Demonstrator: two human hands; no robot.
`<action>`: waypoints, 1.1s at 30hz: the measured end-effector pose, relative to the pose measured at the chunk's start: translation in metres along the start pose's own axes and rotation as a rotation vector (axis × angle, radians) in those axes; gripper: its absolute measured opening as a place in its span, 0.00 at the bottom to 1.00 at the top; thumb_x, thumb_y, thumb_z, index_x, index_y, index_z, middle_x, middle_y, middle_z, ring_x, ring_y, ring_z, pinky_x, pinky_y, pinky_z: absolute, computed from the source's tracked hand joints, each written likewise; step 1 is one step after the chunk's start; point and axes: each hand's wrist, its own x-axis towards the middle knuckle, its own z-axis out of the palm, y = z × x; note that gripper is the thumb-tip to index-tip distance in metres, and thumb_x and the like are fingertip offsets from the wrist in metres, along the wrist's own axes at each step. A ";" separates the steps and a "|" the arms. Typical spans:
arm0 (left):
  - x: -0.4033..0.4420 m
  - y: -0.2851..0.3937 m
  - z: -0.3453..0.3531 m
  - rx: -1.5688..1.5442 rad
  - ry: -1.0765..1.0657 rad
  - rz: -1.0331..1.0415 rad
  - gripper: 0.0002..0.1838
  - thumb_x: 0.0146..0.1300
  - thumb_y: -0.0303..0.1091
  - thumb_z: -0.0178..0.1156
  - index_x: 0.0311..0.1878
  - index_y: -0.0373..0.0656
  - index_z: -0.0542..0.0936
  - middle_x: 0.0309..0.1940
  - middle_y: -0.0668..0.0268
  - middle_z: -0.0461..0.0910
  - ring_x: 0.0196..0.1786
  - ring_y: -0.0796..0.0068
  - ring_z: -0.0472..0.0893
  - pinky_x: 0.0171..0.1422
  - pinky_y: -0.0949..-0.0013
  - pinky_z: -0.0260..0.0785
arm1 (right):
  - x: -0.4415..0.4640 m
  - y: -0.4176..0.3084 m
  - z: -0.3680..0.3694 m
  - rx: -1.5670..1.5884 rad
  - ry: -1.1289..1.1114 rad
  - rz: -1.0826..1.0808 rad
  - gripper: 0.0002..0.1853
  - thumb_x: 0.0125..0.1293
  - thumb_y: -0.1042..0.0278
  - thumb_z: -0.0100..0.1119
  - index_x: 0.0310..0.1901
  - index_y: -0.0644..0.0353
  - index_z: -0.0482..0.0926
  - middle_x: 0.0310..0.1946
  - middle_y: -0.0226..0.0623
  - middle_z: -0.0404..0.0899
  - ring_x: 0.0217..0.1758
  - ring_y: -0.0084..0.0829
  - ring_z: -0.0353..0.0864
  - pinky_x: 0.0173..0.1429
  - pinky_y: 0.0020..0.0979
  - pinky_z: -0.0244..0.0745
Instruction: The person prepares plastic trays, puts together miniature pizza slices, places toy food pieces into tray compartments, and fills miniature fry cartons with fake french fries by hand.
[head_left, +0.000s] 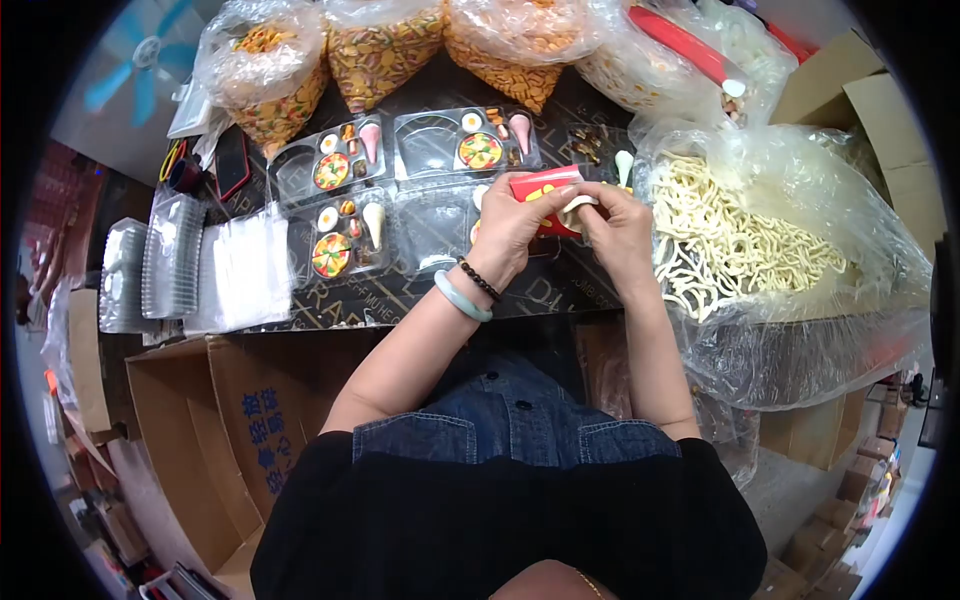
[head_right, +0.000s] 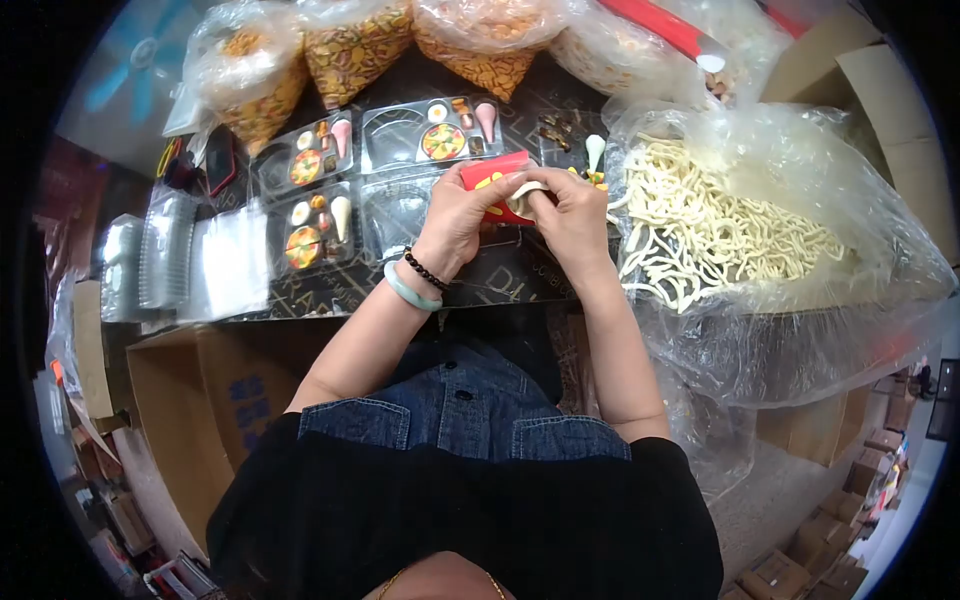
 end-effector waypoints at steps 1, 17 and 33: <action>-0.003 0.001 -0.002 -0.009 -0.005 0.026 0.24 0.46 0.29 0.73 0.44 0.34 0.71 0.37 0.61 0.79 0.36 0.75 0.80 0.39 0.73 0.76 | 0.003 -0.002 0.004 -0.058 -0.016 -0.074 0.08 0.54 0.78 0.56 0.37 0.64 0.80 0.24 0.40 0.76 0.29 0.36 0.78 0.34 0.31 0.72; -0.028 0.030 -0.046 -0.251 0.317 0.160 0.19 0.53 0.28 0.68 0.44 0.35 0.71 0.38 0.61 0.78 0.38 0.75 0.80 0.42 0.73 0.75 | 0.022 -0.025 0.069 -0.222 -0.058 -0.302 0.05 0.57 0.66 0.61 0.31 0.56 0.83 0.27 0.31 0.77 0.36 0.31 0.75 0.45 0.34 0.60; 0.019 0.063 -0.104 0.287 0.266 0.459 0.24 0.64 0.29 0.55 0.61 0.34 0.62 0.59 0.57 0.66 0.60 0.67 0.68 0.60 0.65 0.65 | 0.097 -0.035 0.126 -0.203 -0.396 -0.282 0.07 0.63 0.63 0.56 0.34 0.56 0.77 0.29 0.29 0.77 0.37 0.30 0.77 0.63 0.51 0.45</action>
